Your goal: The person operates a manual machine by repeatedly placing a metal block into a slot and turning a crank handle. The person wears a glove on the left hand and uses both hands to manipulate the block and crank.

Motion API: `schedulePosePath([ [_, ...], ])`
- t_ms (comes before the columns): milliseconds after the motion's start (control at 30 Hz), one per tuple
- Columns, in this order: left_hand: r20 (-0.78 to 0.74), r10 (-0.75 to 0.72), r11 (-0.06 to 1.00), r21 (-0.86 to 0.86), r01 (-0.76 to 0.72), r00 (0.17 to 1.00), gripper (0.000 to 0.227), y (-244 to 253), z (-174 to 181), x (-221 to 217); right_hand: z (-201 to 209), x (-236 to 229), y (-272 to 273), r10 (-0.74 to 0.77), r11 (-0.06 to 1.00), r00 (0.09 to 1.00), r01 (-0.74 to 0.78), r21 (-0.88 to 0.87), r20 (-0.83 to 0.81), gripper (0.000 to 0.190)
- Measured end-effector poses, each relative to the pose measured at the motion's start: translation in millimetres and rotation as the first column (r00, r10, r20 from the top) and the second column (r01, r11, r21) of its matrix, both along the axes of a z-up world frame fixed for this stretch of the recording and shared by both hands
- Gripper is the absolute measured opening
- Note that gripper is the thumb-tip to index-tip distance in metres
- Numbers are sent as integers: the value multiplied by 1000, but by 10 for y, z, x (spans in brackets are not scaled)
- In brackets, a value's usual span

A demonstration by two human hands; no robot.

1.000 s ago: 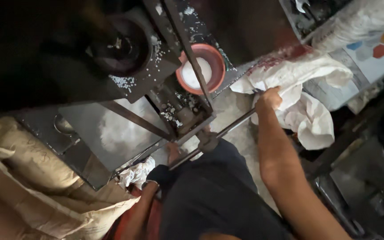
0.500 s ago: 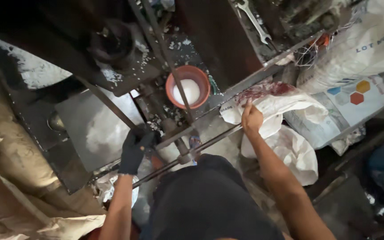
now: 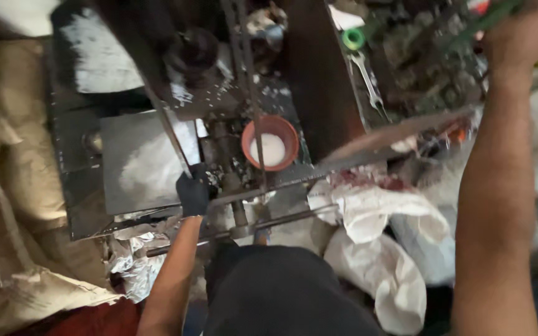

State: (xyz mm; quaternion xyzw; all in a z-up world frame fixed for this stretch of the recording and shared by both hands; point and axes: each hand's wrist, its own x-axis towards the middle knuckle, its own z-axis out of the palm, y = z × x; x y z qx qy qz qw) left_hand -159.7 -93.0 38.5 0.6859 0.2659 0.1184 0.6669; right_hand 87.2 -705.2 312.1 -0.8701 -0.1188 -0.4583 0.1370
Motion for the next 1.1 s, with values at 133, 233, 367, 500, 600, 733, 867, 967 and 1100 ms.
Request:
schedulePosePath([
  [133,-12,-15,993,121,16,1000,25,-25,14,-37,-132,120,180,-41,996,997,46,-74,71,26],
  [233,-11,6,998,67,-5,1000,25,-23,3,-31,-213,135,254,112,989,986,-122,79,126,19],
  [367,8,43,994,-103,-42,999,24,-46,-41,-33,-408,280,135,-125,989,988,116,96,86,28],
  [500,-66,8,986,-167,-19,998,22,-9,-86,-23,-690,515,-201,-267,964,960,267,13,88,36],
  [600,-27,-37,974,-226,30,999,21,43,-129,-7,-877,690,-451,-240,964,964,250,-89,110,32],
  [733,-39,-41,967,-253,30,998,22,60,-184,-5,-1014,799,-632,-299,912,951,309,-269,78,27],
  [867,-25,-58,970,-239,50,998,20,54,-211,-19,-1044,752,-705,-541,489,778,600,-633,319,22],
  [967,-11,-79,987,-141,77,997,22,74,-221,-21,-1060,754,-674,-230,968,942,247,43,-244,28],
  [1100,3,-84,980,-182,83,997,21,74,-257,-28,-1105,731,-631,317,746,901,-45,664,-295,33],
])
